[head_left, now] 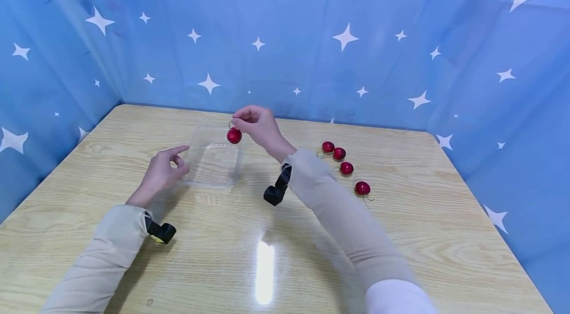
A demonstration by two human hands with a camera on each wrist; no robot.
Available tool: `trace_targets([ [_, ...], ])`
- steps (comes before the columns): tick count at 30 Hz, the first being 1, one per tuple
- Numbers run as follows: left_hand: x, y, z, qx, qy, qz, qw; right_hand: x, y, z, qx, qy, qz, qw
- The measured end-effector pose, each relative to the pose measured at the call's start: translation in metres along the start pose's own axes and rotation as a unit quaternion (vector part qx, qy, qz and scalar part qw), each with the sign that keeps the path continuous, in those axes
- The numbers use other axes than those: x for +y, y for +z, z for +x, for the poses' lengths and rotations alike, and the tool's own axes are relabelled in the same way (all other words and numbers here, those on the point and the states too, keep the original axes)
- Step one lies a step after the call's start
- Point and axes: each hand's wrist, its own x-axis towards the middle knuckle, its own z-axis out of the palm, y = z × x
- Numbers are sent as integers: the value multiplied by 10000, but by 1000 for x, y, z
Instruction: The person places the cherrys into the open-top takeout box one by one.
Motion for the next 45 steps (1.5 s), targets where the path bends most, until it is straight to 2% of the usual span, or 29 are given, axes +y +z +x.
trace_targets([
  [10, 2, -1, 0, -45, -83, 69, 9999, 25, 29, 23, 148, 150, -465, 9987],
  [20, 0, 0, 0, 39, 11, 118, 9999, 38, 50, 32, 251, 162, -1069, 9938],
  [29, 2, 1, 2, 58, 16, 134, 9999, 46, 51, 40, 435, 607, -701, 9947],
  [34, 3, 3, 2, 19, -1, 135, 9999, 46, 53, 43, 518, 1052, -499, 9918],
  [39, 2, 2, 2, 106, 21, 169, 9998, 45, 60, 46, 594, 1271, -152, 9900],
  [45, 3, 3, 2, 98, 45, 127, 9999, 46, 67, 46, 665, 1604, -10, 9848],
])
